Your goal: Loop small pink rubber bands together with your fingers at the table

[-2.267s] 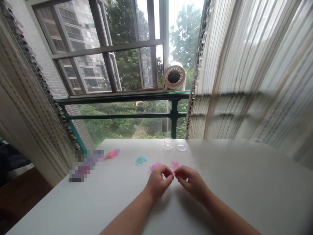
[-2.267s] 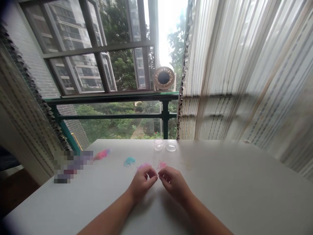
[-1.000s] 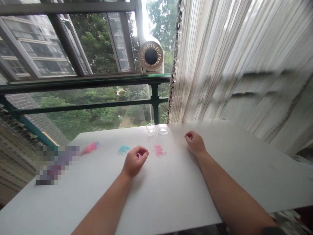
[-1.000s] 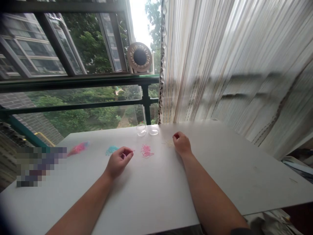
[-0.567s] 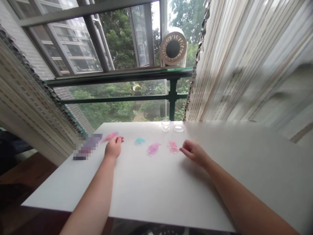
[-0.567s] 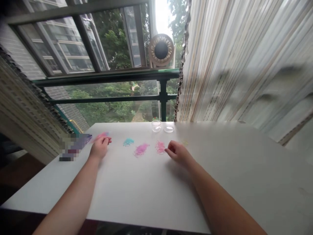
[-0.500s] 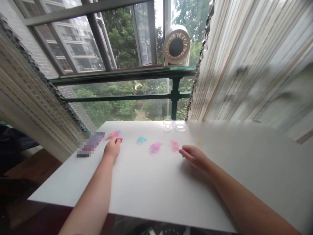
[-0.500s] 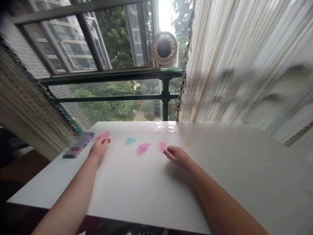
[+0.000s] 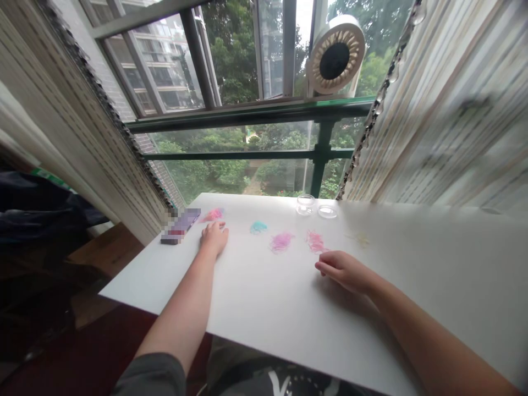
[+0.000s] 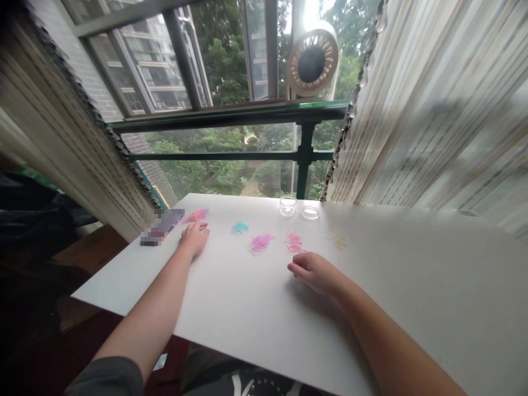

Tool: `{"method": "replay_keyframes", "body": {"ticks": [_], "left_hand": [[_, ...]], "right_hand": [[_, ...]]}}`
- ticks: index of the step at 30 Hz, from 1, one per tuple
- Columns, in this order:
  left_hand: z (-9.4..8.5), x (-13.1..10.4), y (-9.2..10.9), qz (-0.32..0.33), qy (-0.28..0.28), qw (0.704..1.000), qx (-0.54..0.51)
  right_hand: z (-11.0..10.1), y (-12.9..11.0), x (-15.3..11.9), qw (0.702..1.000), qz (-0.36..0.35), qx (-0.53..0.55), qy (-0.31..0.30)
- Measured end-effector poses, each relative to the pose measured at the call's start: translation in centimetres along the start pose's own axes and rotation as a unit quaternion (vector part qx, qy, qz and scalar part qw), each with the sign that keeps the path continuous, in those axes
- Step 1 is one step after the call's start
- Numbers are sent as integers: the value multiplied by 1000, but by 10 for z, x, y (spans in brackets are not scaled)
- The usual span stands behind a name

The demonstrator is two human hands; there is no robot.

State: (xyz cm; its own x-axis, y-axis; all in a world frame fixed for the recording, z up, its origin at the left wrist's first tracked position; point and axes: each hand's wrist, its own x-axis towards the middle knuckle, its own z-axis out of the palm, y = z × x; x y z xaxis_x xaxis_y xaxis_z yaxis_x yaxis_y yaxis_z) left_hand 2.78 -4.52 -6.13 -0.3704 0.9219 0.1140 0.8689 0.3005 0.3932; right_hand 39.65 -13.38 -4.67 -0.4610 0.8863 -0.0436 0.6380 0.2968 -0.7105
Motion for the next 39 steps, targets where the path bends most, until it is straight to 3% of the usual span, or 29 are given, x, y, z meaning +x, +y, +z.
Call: {"method": "replay_keyframes", "body": {"ticks": [16, 25, 30, 39], "left_hand": [[5, 1, 11, -37, 42, 998, -10], [1, 13, 2, -121, 144, 979, -77], [-2, 24, -5, -107, 160, 979, -71], [3, 29, -8, -53, 125, 990, -42]], "right_hand": [[2, -2, 2, 999, -2, -46, -20], [1, -2, 2, 999, -11, -38, -20], [1, -2, 2, 999, -9, -36, -27], [0, -6, 1, 998, 2, -40, -45]]}}
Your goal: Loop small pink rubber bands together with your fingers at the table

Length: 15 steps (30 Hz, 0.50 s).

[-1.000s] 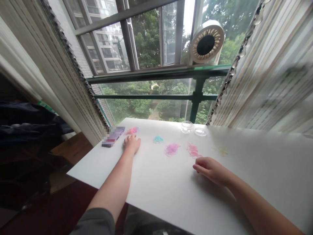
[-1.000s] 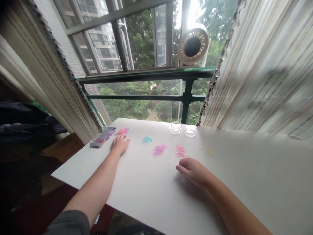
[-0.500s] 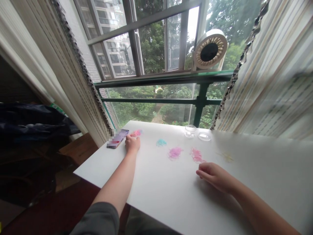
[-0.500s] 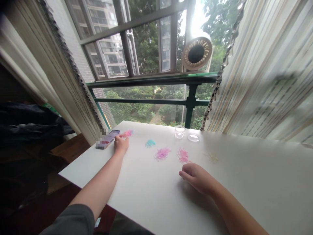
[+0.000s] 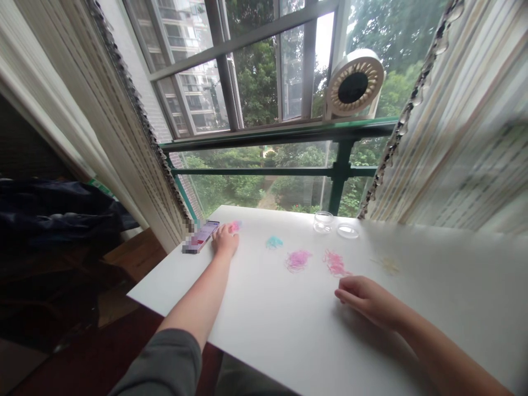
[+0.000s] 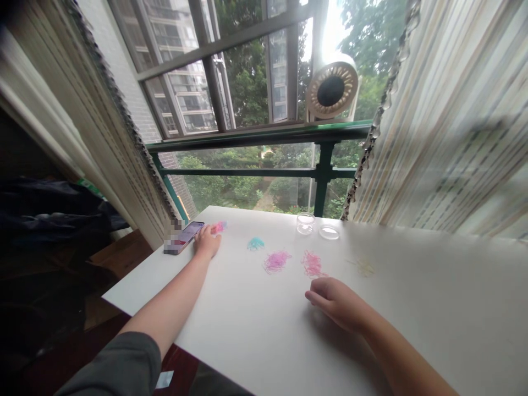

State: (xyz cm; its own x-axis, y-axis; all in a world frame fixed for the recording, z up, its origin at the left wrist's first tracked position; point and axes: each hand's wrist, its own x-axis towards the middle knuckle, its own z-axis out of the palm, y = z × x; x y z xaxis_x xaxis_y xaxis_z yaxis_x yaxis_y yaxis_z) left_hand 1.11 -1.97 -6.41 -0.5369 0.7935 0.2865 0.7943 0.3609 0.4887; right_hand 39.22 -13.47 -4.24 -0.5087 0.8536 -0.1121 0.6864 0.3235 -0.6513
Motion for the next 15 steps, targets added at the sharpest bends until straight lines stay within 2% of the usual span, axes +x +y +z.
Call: {"method": "replay_keyframes", "body": {"ticks": [15], "left_hand": [[8, 28, -11, 21, 40, 999, -16]], "right_hand": [[0, 0, 1, 1000, 5, -5, 4]]}}
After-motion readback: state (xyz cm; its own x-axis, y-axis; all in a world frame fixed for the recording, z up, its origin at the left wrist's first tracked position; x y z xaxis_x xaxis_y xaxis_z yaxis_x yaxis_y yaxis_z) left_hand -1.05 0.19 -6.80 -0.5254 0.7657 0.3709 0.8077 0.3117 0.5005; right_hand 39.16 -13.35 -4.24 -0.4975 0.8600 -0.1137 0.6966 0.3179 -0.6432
